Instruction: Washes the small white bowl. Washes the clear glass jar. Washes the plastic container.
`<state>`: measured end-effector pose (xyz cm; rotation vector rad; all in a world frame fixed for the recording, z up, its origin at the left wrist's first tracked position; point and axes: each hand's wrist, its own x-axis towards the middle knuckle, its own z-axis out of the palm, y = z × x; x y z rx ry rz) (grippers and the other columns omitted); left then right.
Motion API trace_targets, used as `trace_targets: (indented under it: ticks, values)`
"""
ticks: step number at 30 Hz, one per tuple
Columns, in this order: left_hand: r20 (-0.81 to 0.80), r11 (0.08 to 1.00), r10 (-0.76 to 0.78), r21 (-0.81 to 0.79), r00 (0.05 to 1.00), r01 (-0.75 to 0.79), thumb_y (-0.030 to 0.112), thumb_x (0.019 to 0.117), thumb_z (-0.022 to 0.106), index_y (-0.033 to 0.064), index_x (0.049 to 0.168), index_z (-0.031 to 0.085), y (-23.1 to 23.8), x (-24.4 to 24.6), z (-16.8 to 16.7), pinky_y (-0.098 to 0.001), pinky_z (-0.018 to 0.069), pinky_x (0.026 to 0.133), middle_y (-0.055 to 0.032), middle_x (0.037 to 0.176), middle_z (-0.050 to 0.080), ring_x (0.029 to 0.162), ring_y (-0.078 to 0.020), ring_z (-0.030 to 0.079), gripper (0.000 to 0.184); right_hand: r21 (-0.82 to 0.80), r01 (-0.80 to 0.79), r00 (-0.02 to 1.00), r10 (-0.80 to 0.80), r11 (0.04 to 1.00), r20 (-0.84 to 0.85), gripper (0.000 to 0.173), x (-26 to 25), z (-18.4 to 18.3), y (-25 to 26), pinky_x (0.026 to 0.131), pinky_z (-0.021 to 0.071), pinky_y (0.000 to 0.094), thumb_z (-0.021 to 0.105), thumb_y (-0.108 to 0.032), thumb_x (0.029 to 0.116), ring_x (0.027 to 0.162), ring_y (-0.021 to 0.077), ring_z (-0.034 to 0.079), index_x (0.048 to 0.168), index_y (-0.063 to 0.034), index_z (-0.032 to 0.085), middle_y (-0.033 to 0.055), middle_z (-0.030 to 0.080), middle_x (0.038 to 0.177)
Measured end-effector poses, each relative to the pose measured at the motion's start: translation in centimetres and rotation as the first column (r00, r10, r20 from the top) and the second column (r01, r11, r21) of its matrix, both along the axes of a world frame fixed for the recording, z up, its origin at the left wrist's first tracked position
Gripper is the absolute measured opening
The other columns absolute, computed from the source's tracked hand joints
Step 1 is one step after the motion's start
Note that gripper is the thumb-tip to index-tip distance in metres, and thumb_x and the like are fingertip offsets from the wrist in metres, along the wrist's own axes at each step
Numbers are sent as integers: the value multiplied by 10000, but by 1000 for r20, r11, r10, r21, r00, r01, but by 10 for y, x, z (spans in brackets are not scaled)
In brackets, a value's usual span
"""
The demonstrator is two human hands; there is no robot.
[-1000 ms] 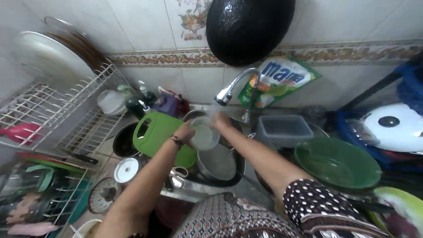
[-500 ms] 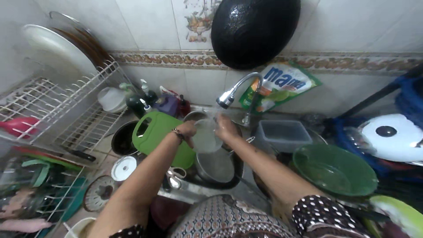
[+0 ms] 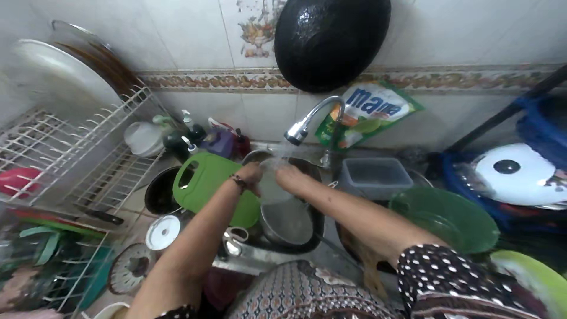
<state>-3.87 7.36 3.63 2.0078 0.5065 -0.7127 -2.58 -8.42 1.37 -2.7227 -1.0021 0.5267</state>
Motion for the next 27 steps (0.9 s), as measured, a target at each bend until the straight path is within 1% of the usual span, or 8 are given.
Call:
trace_targets:
  ticks: [2, 4, 9, 14, 18, 20, 24, 27]
  values:
    - [41, 998, 39, -52, 998, -37, -72, 981, 423, 103, 1506, 393, -3, 0, 1, -531, 562, 693, -236, 1204, 553, 903, -353, 628, 554, -149, 69, 959, -107, 986, -263, 316, 0, 11, 5, 1044, 438, 596, 471, -121, 1080, 1248, 425, 577, 1279, 72, 622, 280, 608, 1314]
    - [79, 987, 108, -130, 991, -97, -115, 930, 432, 103, 1482, 435, -6, -1, -6, -566, 564, 671, -253, 1255, 565, 919, -385, 647, 593, -240, -38, 928, -55, 970, -369, 326, 5, 11, 12, 1054, 419, 624, 508, -126, 1061, 1290, 426, 552, 1310, 53, 616, 273, 592, 1360]
    - [149, 946, 248, -248, 957, -207, -69, 983, 438, 110, 1481, 449, -11, -10, -27, -590, 567, 713, -251, 1318, 565, 985, -406, 654, 529, -26, -156, 867, 124, 987, -482, 357, 9, 4, 19, 1054, 409, 546, 461, -153, 1098, 1237, 400, 563, 1367, 59, 559, 302, 579, 1337]
    - [125, 915, 308, -310, 943, -257, -33, 1008, 410, 117, 1482, 449, -12, -16, -36, -535, 576, 681, -265, 1242, 608, 904, -387, 672, 499, -347, -160, 961, 64, 924, -271, 250, 7, 14, 6, 1034, 441, 613, 560, -41, 1020, 1225, 422, 591, 1224, 67, 656, 260, 635, 1280]
    - [175, 948, 242, -250, 954, -195, -8, 1021, 426, 111, 1487, 446, -13, -18, -36, -530, 580, 681, -268, 1237, 616, 885, -389, 678, 481, -355, -93, 992, 118, 930, 50, 313, -1, -6, 2, 1141, 386, 540, 508, -13, 1030, 1359, 431, 491, 1300, 116, 599, 271, 531, 1437]
    - [203, 963, 214, -211, 956, -170, -17, 1012, 430, 99, 1484, 451, -12, -18, -34, -536, 586, 683, -278, 1232, 617, 879, -395, 686, 487, -404, -76, 995, 94, 911, 23, 331, -7, -1, 4, 1151, 374, 532, 485, -12, 1038, 1381, 428, 471, 1327, 124, 573, 273, 500, 1470]
    - [190, 956, 233, -226, 954, -188, -43, 997, 396, 91, 1497, 428, -12, -19, -34, -576, 578, 707, -288, 1286, 584, 942, -421, 675, 519, -410, -77, 994, 36, 909, -107, 274, -17, 16, 7, 1038, 435, 600, 469, -39, 1053, 1257, 442, 566, 1195, 109, 651, 280, 609, 1309]
    - [192, 957, 234, -218, 953, -191, -50, 988, 394, 86, 1489, 440, -14, -21, -30, -558, 584, 684, -281, 1275, 593, 907, -409, 684, 521, -488, -115, 991, 133, 865, 2, 303, -20, 15, 6, 1131, 355, 590, 506, -25, 1033, 1404, 461, 423, 1275, 117, 618, 300, 476, 1480]
